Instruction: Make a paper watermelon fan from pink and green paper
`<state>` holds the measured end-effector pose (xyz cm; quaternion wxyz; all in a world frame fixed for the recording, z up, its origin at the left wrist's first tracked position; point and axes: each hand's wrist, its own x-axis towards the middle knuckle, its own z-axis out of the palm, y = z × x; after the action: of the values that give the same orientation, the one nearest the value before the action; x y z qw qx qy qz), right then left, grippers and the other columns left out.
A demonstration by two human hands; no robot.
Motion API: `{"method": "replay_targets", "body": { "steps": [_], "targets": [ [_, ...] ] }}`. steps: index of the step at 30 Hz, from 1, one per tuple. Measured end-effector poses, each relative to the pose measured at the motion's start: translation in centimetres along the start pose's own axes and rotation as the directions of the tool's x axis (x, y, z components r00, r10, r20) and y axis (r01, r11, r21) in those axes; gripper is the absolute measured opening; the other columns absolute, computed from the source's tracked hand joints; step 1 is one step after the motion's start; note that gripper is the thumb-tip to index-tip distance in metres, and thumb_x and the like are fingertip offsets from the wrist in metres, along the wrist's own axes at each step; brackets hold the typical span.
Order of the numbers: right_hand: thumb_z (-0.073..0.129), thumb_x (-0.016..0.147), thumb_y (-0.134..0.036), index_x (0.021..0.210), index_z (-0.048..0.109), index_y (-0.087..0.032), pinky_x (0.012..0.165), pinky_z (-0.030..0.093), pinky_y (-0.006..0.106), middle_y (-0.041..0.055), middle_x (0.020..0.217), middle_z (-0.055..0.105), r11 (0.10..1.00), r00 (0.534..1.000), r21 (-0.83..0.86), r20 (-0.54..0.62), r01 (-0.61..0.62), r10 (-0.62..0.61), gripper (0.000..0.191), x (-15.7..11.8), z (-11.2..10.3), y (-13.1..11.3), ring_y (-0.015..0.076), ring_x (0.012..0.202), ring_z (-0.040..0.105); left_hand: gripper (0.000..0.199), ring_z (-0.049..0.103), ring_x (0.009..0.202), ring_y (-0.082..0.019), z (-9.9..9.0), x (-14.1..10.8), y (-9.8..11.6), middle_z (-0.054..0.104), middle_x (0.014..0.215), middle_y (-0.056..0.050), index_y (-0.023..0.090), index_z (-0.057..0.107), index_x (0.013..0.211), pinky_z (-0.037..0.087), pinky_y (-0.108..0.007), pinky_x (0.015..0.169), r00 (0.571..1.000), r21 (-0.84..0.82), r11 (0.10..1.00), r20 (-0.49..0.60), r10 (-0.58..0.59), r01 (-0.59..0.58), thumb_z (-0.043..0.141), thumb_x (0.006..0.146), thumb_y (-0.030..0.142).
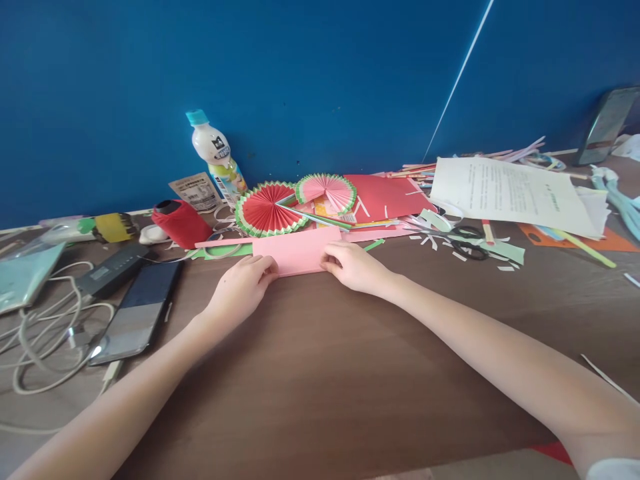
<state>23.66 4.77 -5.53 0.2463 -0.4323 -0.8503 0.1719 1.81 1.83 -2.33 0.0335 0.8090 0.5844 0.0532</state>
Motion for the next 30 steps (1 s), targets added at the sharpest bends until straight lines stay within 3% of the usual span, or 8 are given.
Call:
{"method": "replay_targets", "body": {
  "steps": [6, 14, 24, 30],
  "targets": [
    [0.053, 0.081, -0.019, 0.075, 0.056, -0.018, 0.057, 0.038, 0.025, 0.0014, 0.07, 0.056, 0.995, 0.998, 0.076, -0.005, -0.058, 0.059, 0.007, 0.2, 0.3, 0.4, 0.0132, 0.062, 0.049, 0.011, 0.056, 0.08, -0.019, 0.3, 0.8, -0.9, 0.062, 0.082, -0.003, 0.019, 0.056, 0.077, 0.04, -0.027, 0.067, 1.0, -0.168, 0.986, 0.026, 0.0, 0.004, 0.046, 0.082, 0.017],
    [0.056, 0.079, -0.021, 0.073, 0.055, -0.017, 0.058, 0.039, 0.026, 0.0008, 0.072, 0.055, 0.987, 0.994, 0.115, -0.016, -0.109, 0.112, 0.007, 0.2, 0.4, 0.4, 0.0131, 0.064, 0.049, 0.006, 0.053, 0.069, -0.014, 0.7, 1.6, -2.4, 0.06, 0.074, 0.001, 0.019, 0.052, 0.072, 0.039, -0.025, 0.064, 0.995, -0.45, 0.892, 0.066, 0.081, -0.043, 0.048, 0.076, 0.019],
    [0.055, 0.08, -0.019, 0.072, 0.055, -0.018, 0.07, 0.044, 0.033, 0.0038, 0.08, 0.051, 0.997, 0.997, 0.073, -0.081, -0.003, 0.009, 0.008, 0.1, 0.9, 1.0, 0.0189, 0.081, 0.05, 0.01, 0.055, 0.073, -0.015, 0.5, 1.9, -3.7, 0.062, 0.078, 0.0, 0.018, 0.056, 0.072, 0.042, -0.026, 0.067, 0.985, -0.495, 0.865, 0.102, 0.142, -0.074, 0.047, 0.076, 0.018],
    [0.057, 0.082, -0.019, 0.071, 0.055, -0.017, 0.07, 0.038, 0.032, 0.0025, 0.07, 0.051, 0.998, 0.996, -0.05, -0.078, 0.038, -0.042, 0.01, 0.1, 0.5, 0.6, 0.0192, 0.077, 0.047, 0.011, 0.054, 0.069, -0.013, 0.4, 1.9, -3.9, 0.059, 0.077, 0.0, 0.017, 0.056, 0.08, 0.042, -0.024, 0.065, 0.98, -0.485, 0.864, 0.061, 0.188, -0.135, 0.047, 0.075, 0.013]
  ]
}}
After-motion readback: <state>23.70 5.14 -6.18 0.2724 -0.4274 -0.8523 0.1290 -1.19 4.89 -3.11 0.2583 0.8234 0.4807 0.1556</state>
